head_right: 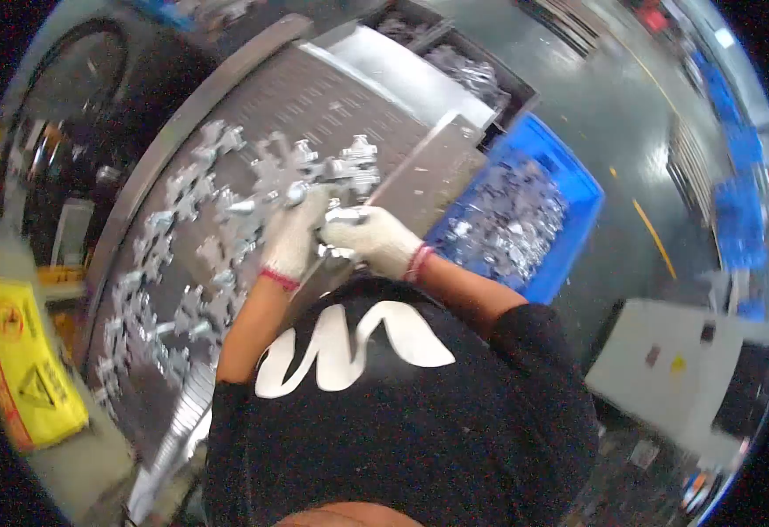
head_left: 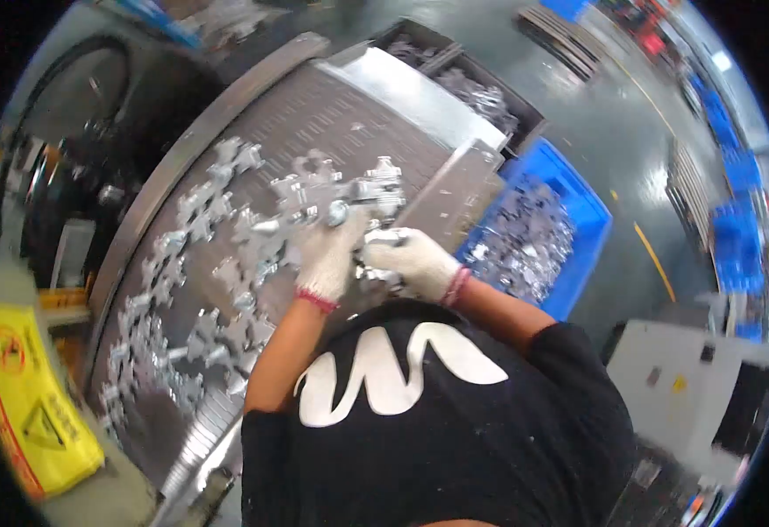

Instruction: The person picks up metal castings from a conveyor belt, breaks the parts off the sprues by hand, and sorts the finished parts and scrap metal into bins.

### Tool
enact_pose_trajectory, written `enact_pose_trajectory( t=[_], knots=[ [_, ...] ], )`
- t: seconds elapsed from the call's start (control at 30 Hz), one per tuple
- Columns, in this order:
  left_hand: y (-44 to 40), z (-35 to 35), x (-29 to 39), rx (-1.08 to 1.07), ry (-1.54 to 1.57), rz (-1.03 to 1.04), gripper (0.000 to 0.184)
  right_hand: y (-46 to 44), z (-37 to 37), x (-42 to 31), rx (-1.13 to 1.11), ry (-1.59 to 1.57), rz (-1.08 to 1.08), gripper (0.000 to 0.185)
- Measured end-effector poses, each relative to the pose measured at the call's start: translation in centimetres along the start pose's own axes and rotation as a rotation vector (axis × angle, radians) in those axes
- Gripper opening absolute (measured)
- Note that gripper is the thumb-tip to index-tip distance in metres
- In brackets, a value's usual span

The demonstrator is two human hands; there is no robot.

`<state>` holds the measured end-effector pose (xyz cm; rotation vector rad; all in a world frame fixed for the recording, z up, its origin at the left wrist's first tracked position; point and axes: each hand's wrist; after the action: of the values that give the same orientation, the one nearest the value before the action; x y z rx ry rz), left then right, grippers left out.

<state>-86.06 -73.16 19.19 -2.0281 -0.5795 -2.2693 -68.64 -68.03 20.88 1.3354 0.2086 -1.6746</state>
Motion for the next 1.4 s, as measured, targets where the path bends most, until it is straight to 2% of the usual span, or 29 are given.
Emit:
enact_pose_trajectory(
  t=[0.07,0.1,0.13,0.2,0.27,0.3,0.33,0.37,0.4,0.43,0.47,0.5,0.57,0.63,0.7,0.8,0.83,0.9,0.97,1.03,1.07,1.1,1.17,1.23,1.27,1.3,1.33,1.37,1.4],
  knots=[
    [0.1,1.7,0.7,0.072,0.042,-0.084,0.035,-0.6,-0.9,2.6,0.175,0.376,-0.309,0.018],
    [-0.8,1.6,-1.0,0.100,-0.336,0.136,0.036,-1.0,-0.9,3.2,0.316,0.704,-0.425,0.017],
    [-1.3,2.2,-1.4,0.136,-0.704,0.378,0.038,0.4,0.3,1.6,0.499,0.926,-0.380,0.019],
    [-1.5,3.8,-2.5,0.140,-0.380,0.293,0.029,0.6,-0.7,2.6,0.614,0.829,-0.471,0.017],
    [-1.3,5.9,-1.3,0.189,-0.025,0.233,0.022,2.7,-3.0,2.5,0.670,0.464,-0.385,0.026],
    [-0.8,5.4,1.2,0.142,0.029,-0.126,0.024,3.2,-5.1,2.6,0.718,0.287,-0.296,0.024],
    [-1.1,5.0,0.4,0.158,0.095,-0.116,0.027,3.5,-8.5,3.1,0.834,0.343,-0.385,0.026],
    [-1.3,4.6,0.8,0.163,0.057,-0.152,0.029,3.8,-12.3,3.6,0.851,0.116,-0.295,0.032],
    [-1.0,4.4,1.4,0.118,0.099,-0.171,0.027,4.3,-16.6,3.5,0.977,0.324,-0.161,0.049],
    [-0.9,4.2,1.7,0.076,0.140,-0.190,0.027,5.5,-18.6,1.8,1.208,0.854,-0.029,0.070],
    [-1.0,3.8,1.0,0.056,0.084,-0.138,0.026,5.9,-21.3,0.2,1.202,0.969,0.152,0.085],
    [-0.8,4.1,1.3,0.051,0.082,-0.141,0.026,6.2,-23.7,-0.9,1.135,0.969,0.136,0.087],
    [-0.1,4.9,2.1,0.008,0.077,-0.238,0.027,4.4,-32.4,1.0,1.082,0.945,0.254,0.073],
    [0.3,5.2,1.6,-0.039,0.037,-0.213,0.029,4.7,-31.9,-0.9,1.317,1.005,0.286,0.059],
    [0.6,5.5,1.6,-0.042,0.017,-0.257,0.029,3.6,-32.3,1.2,1.501,0.934,-0.072,0.045],
    [0.3,5.1,1.5,-0.053,0.004,-0.254,0.028,4.0,-20.7,-0.4,1.172,0.912,-0.472,0.031],
    [0.0,5.1,2.5,-0.082,-0.008,-0.318,0.029,4.7,-16.0,-1.5,0.964,0.795,-0.320,0.032],
    [-0.9,4.8,1.2,-0.164,-0.104,-0.223,0.035,4.5,-9.4,-1.3,0.532,0.971,-0.483,0.040],
    [-0.6,6.3,3.3,-0.163,0.031,-0.335,0.039,3.2,-5.0,-0.2,0.125,0.461,-0.065,0.036],
    [-3.0,5.8,1.9,-0.153,-0.421,-0.133,0.063,2.2,-2.2,0.3,0.288,0.357,-0.031,0.030],
    [-3.6,5.3,2.0,-0.164,-0.509,-0.206,0.073,1.5,-2.7,0.8,0.300,0.329,-0.044,0.026],
    [-3.6,4.7,2.3,-0.200,-0.539,-0.250,0.069,1.2,-2.4,0.6,0.309,0.213,-0.102,0.024],
    [-1.9,3.6,2.3,-0.213,-0.122,-0.080,0.067,-1.9,-3.5,1.9,0.391,0.067,-0.185,0.026],
    [-1.0,2.9,2.4,-0.099,-0.161,-0.015,0.064,-4.6,-5.7,-1.0,0.377,0.366,-0.315,0.029],
    [-0.5,2.6,2.3,0.002,-0.203,0.049,0.061,-7.2,-7.7,-2.5,0.207,0.505,-0.264,0.033],
    [0.1,2.5,1.7,0.098,-0.302,0.046,0.054,-7.2,-5.7,-7.3,0.256,0.638,-0.153,0.034],
    [0.6,2.2,1.7,0.086,-0.525,0.191,0.052,-9.5,-6.5,-8.4,0.216,0.625,-0.096,0.044],
    [1.0,2.0,1.9,0.076,-0.745,0.340,0.050,-13.2,-8.9,-7.1,0.213,0.759,-0.213,0.053],
    [0.9,1.5,1.3,0.012,-0.876,0.438,0.049,-13.0,-7.6,-8.2,0.334,1.006,-0.270,0.050]
  ],
)
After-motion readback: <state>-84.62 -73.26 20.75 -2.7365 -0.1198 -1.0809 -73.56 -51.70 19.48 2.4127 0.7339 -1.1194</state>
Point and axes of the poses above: each hand's wrist, its own y-axis away from the middle knuckle, its own z-axis out of the palm, x = y × z, and after that the axes turned 2 degrees about y, right-handed
